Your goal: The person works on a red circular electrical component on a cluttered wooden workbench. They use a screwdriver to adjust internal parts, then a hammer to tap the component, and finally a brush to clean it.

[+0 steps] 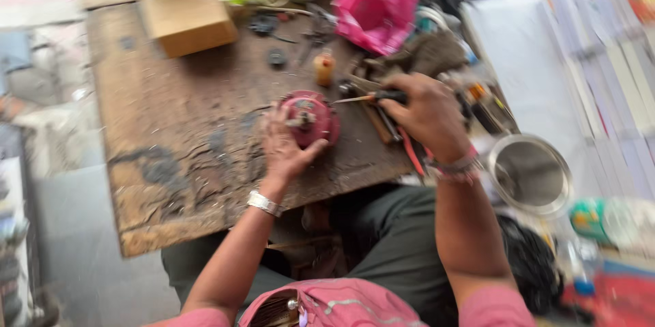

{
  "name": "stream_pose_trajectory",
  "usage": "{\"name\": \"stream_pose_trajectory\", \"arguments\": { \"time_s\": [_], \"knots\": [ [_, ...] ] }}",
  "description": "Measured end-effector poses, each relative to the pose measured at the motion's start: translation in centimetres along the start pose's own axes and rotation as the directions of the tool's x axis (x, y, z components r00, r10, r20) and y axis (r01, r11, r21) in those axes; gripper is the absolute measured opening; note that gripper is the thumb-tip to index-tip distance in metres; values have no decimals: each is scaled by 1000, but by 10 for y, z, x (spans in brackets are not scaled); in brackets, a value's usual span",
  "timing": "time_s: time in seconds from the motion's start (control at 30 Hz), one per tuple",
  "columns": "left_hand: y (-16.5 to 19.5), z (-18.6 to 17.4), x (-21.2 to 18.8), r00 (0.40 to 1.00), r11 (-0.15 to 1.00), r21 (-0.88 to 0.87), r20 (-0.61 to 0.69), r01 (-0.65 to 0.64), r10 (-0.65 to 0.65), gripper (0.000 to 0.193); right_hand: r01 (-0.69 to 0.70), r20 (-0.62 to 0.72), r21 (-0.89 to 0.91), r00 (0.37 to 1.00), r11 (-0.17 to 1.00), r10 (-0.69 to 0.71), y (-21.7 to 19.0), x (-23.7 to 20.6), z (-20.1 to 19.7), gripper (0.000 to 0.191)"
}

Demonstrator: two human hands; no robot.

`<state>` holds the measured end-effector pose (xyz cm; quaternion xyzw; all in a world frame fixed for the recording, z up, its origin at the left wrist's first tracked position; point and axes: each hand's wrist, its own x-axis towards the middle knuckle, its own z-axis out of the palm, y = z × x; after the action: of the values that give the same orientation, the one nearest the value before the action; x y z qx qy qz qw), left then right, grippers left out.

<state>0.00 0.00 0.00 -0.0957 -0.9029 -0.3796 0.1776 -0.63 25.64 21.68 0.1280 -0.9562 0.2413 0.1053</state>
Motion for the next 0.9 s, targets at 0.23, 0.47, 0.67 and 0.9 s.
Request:
{"name": "stream_pose_trajectory", "arguments": {
  "time_s": [0.23,0.47,0.67,0.9],
  "knots": [
    [16,-42,11,995,994,83,72,68,-74,94,-50,-292,316,945,947,147,-26,-30,24,26],
    [2,-50,45,962,960,-132,86,-247,259,59,-318,24,708,903,630,428,-17,-106,76,38],
    [13,-35,57,979,956,-211,-46,-206,201,44,-301,8,581,931,756,364,-18,-125,98,36],
    [23,-33,60,988,965,-222,31,-142,152,51,-351,99,525,930,775,354,-30,-124,89,44]
  ]
}}
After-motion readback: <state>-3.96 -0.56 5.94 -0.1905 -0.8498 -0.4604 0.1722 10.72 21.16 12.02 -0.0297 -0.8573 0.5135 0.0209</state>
